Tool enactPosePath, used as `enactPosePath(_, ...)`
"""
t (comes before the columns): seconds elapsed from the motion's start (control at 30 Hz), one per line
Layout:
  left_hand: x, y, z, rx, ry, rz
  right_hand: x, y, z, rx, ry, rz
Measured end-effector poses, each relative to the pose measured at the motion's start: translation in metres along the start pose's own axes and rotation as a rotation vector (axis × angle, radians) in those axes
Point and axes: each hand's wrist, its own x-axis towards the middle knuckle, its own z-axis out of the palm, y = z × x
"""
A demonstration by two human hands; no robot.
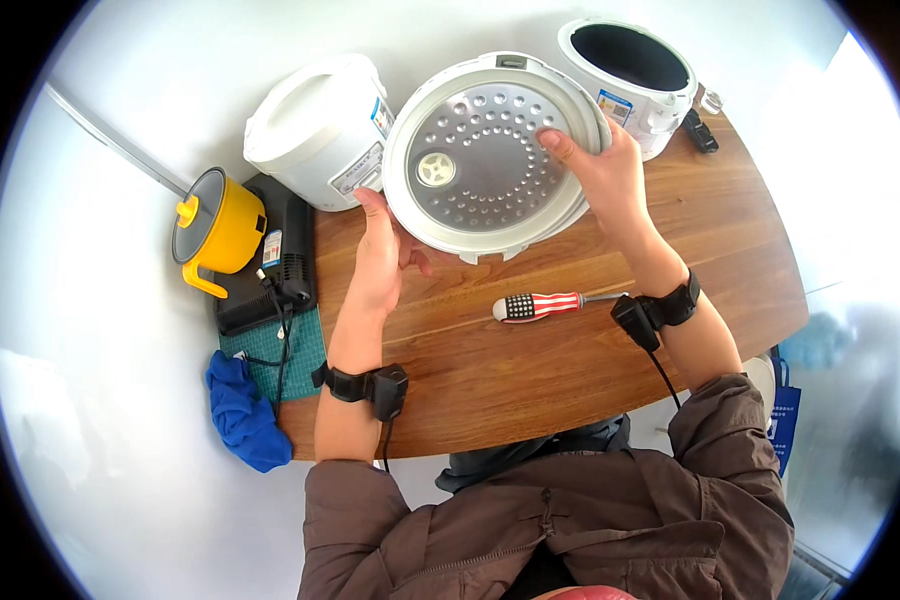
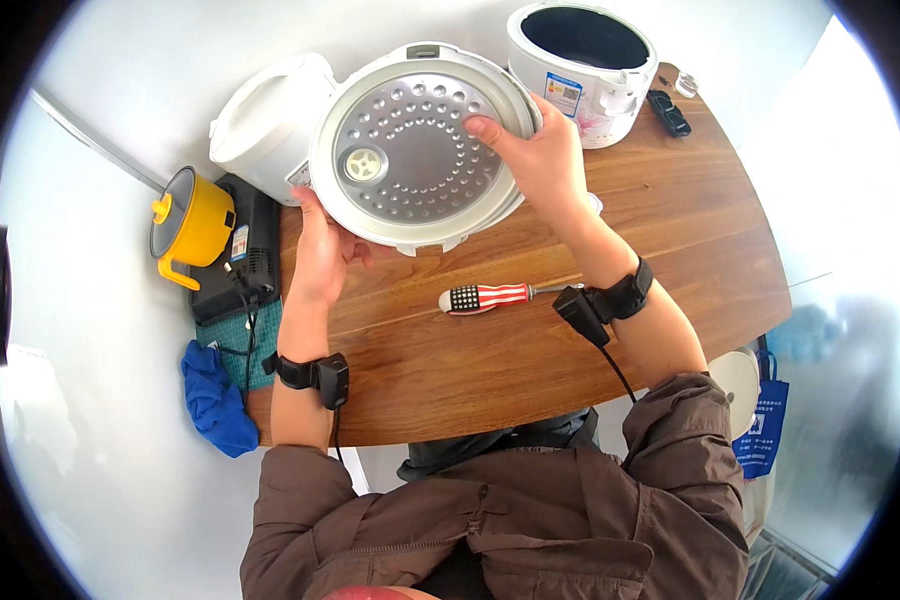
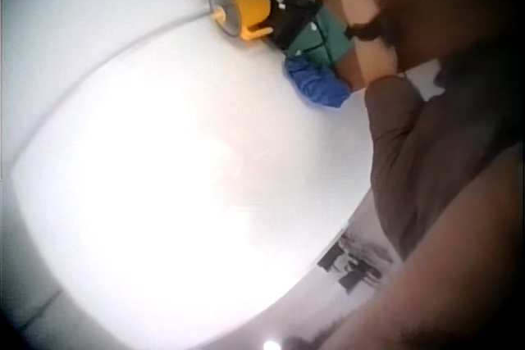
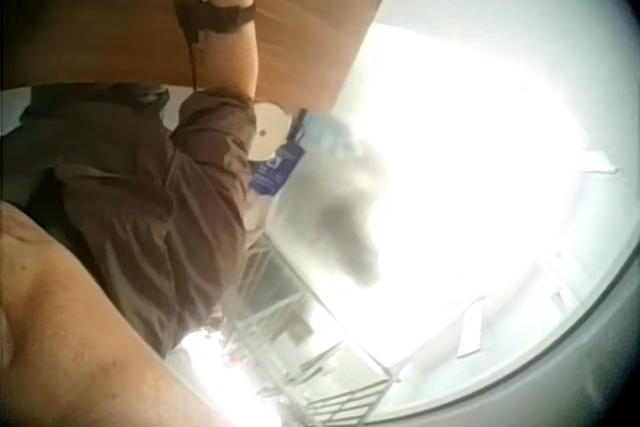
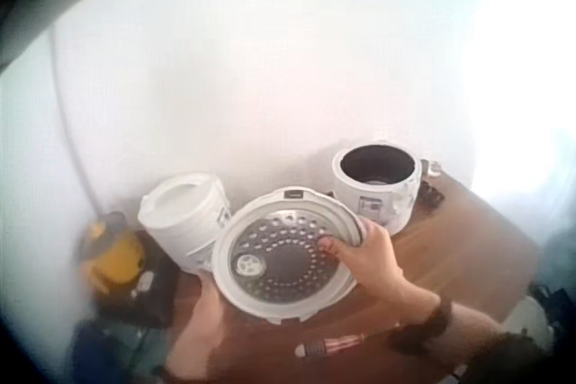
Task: The person uses a screwdriver to fasten screws into a white perforated lid, then installs a small white plastic component into the center hole and places a matching white cover on top.
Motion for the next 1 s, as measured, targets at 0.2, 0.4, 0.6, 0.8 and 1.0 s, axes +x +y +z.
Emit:
enactPosePath(0.2, 0.014, -0.021, 0.014, -0.182, 0.307, 0.376, -0.003, 0.013, 0.012, 0.137, -0.06, 0.27)
enactPosePath(0.4, 0.023, -0.039, 0.015, -0.213, 0.352, 0.4, -0.009, 0.028, 0.021, 0.16, -0.146, 0.331)
enactPosePath(0.6, 0.026, -0.044, 0.017, -0.298, 0.389, 0.37, -0.013, 0.032, 0.019, 0.236, -0.209, 0.314)
enactPosePath(0.8, 0.027, -0.047, 0.018, -0.313, 0.379, 0.345, -0.009, 0.031, 0.018, 0.233, -0.184, 0.353)
enactPosePath(1.0, 0.029, -0.052, 0.017, -0.467, 0.283, 0.187, -0.005, 0.036, 0.012, 0.237, -0.135, 0.392)
